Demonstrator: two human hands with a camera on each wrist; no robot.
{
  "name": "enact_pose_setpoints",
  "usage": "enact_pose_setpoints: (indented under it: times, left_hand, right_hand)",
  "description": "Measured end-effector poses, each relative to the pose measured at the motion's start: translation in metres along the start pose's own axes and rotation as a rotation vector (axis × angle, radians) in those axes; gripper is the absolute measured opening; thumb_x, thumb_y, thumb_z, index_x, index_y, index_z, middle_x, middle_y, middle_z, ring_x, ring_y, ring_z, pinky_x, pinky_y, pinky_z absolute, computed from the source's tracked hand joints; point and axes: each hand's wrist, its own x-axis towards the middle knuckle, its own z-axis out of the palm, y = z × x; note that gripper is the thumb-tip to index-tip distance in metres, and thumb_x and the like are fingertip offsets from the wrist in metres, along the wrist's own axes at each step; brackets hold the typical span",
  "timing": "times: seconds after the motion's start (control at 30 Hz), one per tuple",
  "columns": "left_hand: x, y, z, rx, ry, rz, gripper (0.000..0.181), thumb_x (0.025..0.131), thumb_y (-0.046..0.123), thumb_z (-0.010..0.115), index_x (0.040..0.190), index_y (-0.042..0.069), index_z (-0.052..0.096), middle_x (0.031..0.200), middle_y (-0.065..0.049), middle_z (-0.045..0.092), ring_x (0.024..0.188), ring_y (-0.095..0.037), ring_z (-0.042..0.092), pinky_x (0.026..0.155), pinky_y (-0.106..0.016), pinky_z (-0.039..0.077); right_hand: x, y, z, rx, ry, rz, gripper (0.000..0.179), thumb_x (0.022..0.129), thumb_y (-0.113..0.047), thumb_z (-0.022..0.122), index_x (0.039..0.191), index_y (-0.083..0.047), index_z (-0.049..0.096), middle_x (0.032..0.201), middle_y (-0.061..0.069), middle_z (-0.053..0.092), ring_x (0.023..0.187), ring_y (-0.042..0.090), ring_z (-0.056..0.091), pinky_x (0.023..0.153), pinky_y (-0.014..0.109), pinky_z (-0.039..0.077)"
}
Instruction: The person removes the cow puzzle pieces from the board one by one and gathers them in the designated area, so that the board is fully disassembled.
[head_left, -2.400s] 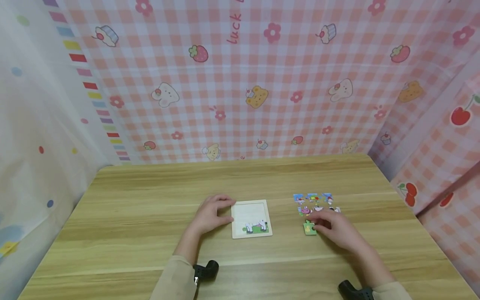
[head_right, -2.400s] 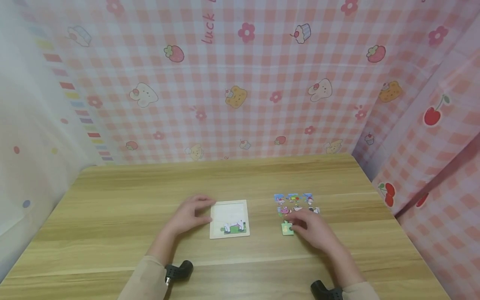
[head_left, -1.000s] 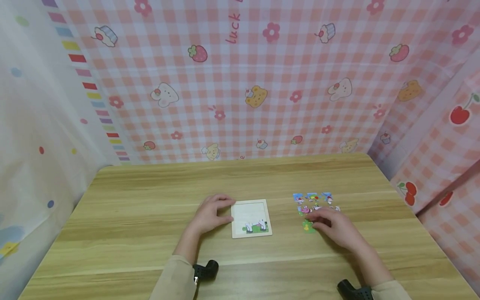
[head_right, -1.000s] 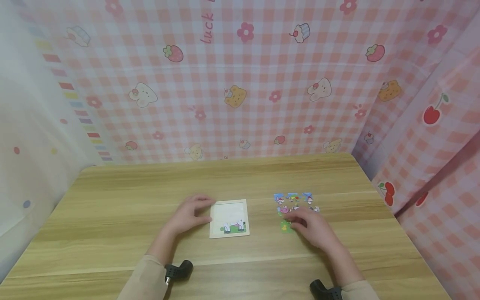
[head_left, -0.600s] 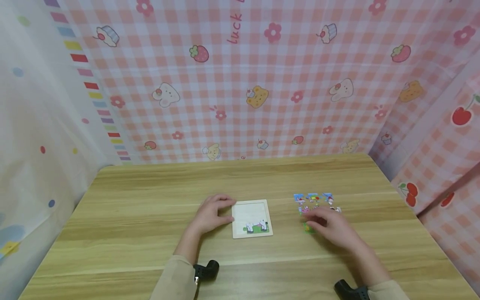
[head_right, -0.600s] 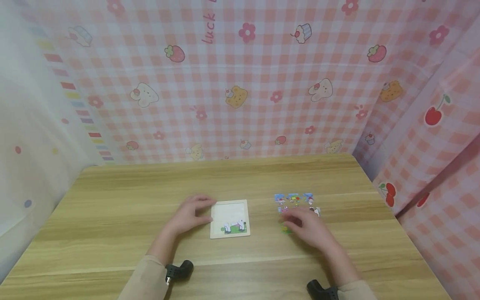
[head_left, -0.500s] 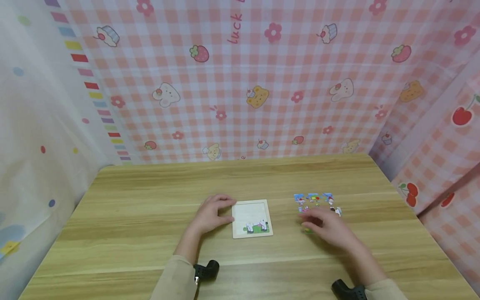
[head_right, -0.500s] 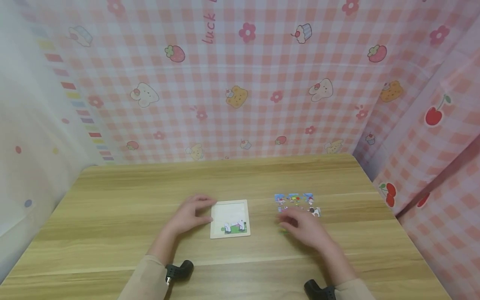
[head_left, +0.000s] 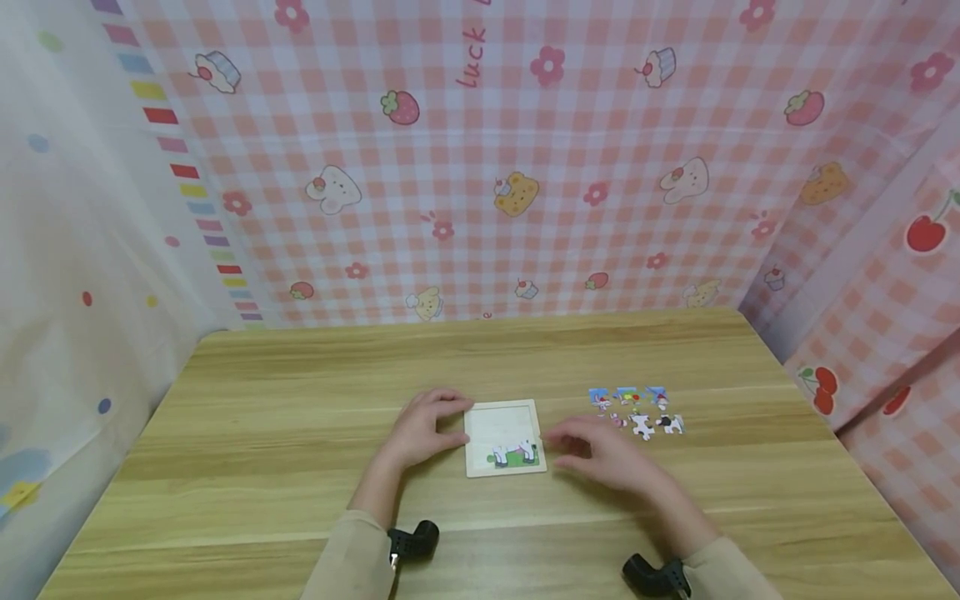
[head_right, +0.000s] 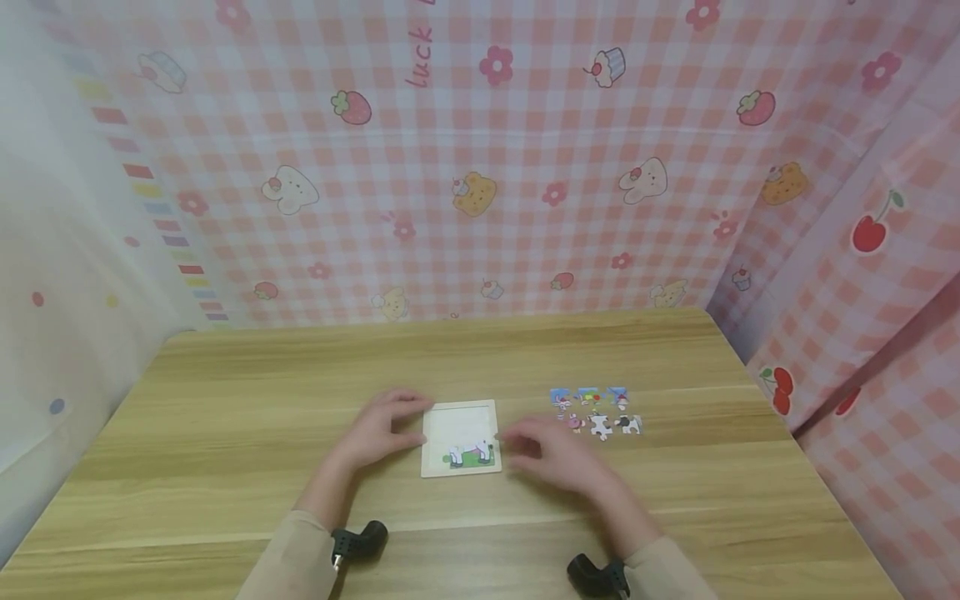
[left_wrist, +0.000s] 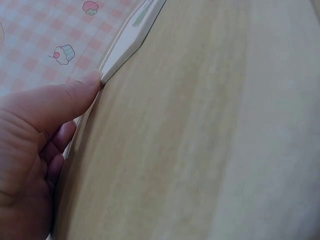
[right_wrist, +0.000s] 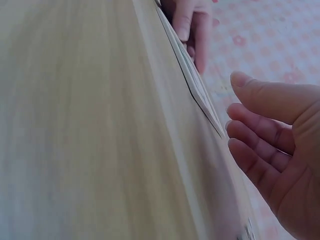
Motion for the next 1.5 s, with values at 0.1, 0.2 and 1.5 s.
enact_pose_setpoints:
  times: [0.1,0.2,1.5]
  left_hand:
    - [0.0,0.0,0.0,0.002,0.0,0.004,0.049,0.083,0.02,0.081,0.129,0.011,0.067,0.134,-0.009,0.058,0.129,-0.035,0.046,0.11,-0.055,0.03]
    - [0.0,-0.001,0.001,0.006,-0.002,0.003,0.049,0.083,0.021,0.081,0.13,0.011,0.067,0.134,-0.009,0.058,0.129,-0.034,0.046,0.11,-0.055,0.03]
    - [0.0,0.002,-0.001,-0.001,-0.003,-0.012,0.048,0.084,0.021,0.08,0.129,0.012,0.068,0.133,-0.008,0.058,0.129,-0.033,0.046,0.11,-0.055,0.031]
  right_hand:
    - [0.008,-0.005,0.007,0.013,-0.021,-0.016,0.034,0.084,-0.015,0.08,0.116,-0.01,0.071,0.106,-0.002,0.068,0.092,0.012,0.06,0.08,0.029,0.054]
    - [0.016,-0.007,0.013,0.026,-0.021,-0.066,0.034,0.083,-0.014,0.081,0.114,-0.009,0.071,0.102,0.0,0.067,0.087,0.014,0.06,0.074,0.027,0.053]
    - [0.043,-0.021,0.034,-0.107,-0.11,-0.004,0.034,0.082,-0.019,0.082,0.115,-0.014,0.072,0.109,-0.005,0.066,0.099,0.012,0.057,0.09,0.036,0.049]
